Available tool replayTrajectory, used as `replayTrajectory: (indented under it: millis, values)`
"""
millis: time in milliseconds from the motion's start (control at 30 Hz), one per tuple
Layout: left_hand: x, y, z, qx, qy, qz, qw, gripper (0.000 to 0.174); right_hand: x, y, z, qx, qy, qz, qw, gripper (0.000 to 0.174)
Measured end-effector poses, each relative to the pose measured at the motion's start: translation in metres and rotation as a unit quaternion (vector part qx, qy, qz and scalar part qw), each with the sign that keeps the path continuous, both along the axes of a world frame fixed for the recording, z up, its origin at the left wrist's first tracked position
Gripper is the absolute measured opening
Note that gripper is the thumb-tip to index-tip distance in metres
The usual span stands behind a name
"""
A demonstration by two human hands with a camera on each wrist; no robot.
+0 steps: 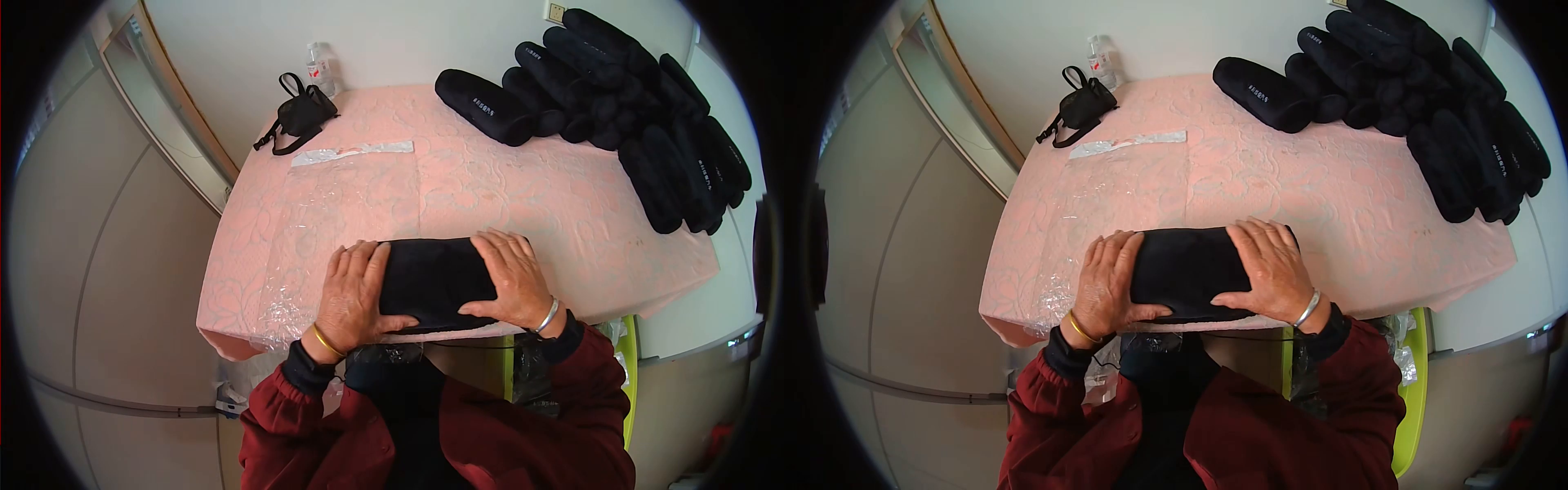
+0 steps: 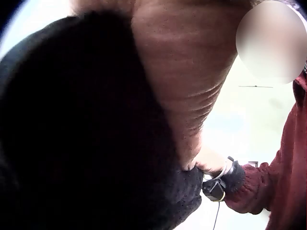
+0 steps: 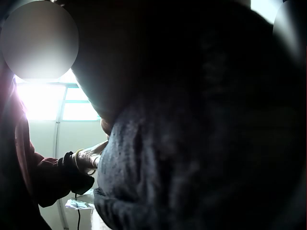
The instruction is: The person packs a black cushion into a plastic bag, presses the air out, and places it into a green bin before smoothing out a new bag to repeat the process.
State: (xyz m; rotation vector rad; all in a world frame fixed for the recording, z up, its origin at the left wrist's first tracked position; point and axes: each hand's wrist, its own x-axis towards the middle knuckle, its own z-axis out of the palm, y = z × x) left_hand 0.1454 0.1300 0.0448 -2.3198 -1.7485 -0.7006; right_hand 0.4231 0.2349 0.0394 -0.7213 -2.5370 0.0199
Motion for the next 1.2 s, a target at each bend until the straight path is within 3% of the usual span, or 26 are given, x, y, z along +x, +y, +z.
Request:
replayTrajectory:
  millis: [167,267,467,567,600,667,733,833,900,933,967,1000,1033,1067,1133,1200]
  values:
    - [-0.026,0.001,-0.012,-0.047,-0.093,0.009,0.995,0.103,0.018,0.015,-0.014,-0.063,0.025,-0.022,0.997,0.107]
    - [-0.031,-0.002,-0.017,-0.092,-0.214,-0.003,0.973,0.097,0.025,0.014,-0.018,-0.077,0.044,-0.016,0.996,0.105]
    - [-0.03,-0.011,-0.035,-0.044,-0.328,-0.029,0.943,0.094,0.038,-0.007,-0.029,-0.191,0.161,-0.004,0.968,0.098]
    - [-0.031,-0.015,-0.035,-0.03,-0.354,-0.049,0.933,0.092,0.043,-0.019,-0.033,-0.1,0.235,-0.019,0.967,0.084]
    - [-0.032,-0.017,-0.027,-0.034,-0.389,-0.047,0.919,0.089,0.047,-0.024,-0.029,-0.1,0.235,-0.022,0.967,0.084]
    - [-0.033,-0.023,-0.006,-0.042,-0.457,-0.041,0.888,0.083,0.055,-0.035,-0.009,-0.155,0.282,-0.022,0.947,0.068]
    - [-0.031,-0.03,0.016,-0.06,-0.455,-0.036,0.888,0.08,0.059,-0.041,0.005,-0.185,0.307,-0.026,0.933,0.061]
    - [-0.028,-0.032,0.028,-0.086,-0.451,-0.027,0.888,0.075,0.054,-0.039,0.022,-0.192,0.266,-0.076,0.942,0.047]
    - [-0.026,-0.025,0.011,-0.161,-0.237,0.091,0.954,0.077,0.052,-0.038,0.003,-0.167,0.236,-0.097,0.952,0.047]
    - [-0.025,-0.023,0.009,-0.192,-0.123,0.15,0.962,0.077,0.049,-0.036,-0.008,-0.14,0.206,-0.113,0.962,0.047]
    - [-0.022,-0.023,0.009,-0.187,-0.121,0.15,0.963,0.077,0.046,-0.032,-0.013,-0.111,0.175,-0.127,0.97,0.046]
    - [-0.014,-0.026,0.01,-0.092,-0.09,0.087,0.988,0.082,0.039,-0.036,-0.001,-0.108,0.177,-0.124,0.97,0.046]
    - [-0.006,-0.029,0.01,-0.003,-0.057,0.023,0.998,0.087,0.033,-0.046,0.011,-0.022,0.159,-0.082,0.984,0.05]
    - [0.004,-0.029,0.01,-0.008,-0.058,0.026,0.998,0.087,0.025,-0.056,0.02,0.061,0.139,-0.039,0.988,0.054]
    - [0.032,-0.028,0.024,0.027,0.03,-0.087,0.995,0.09,0.005,-0.073,0.026,0.041,0.095,0.004,0.995,0.062]
    - [0.044,-0.024,0.018,0.016,0.037,-0.093,0.995,0.093,0.0,-0.074,0.025,0.031,0.054,0.045,0.997,0.069]
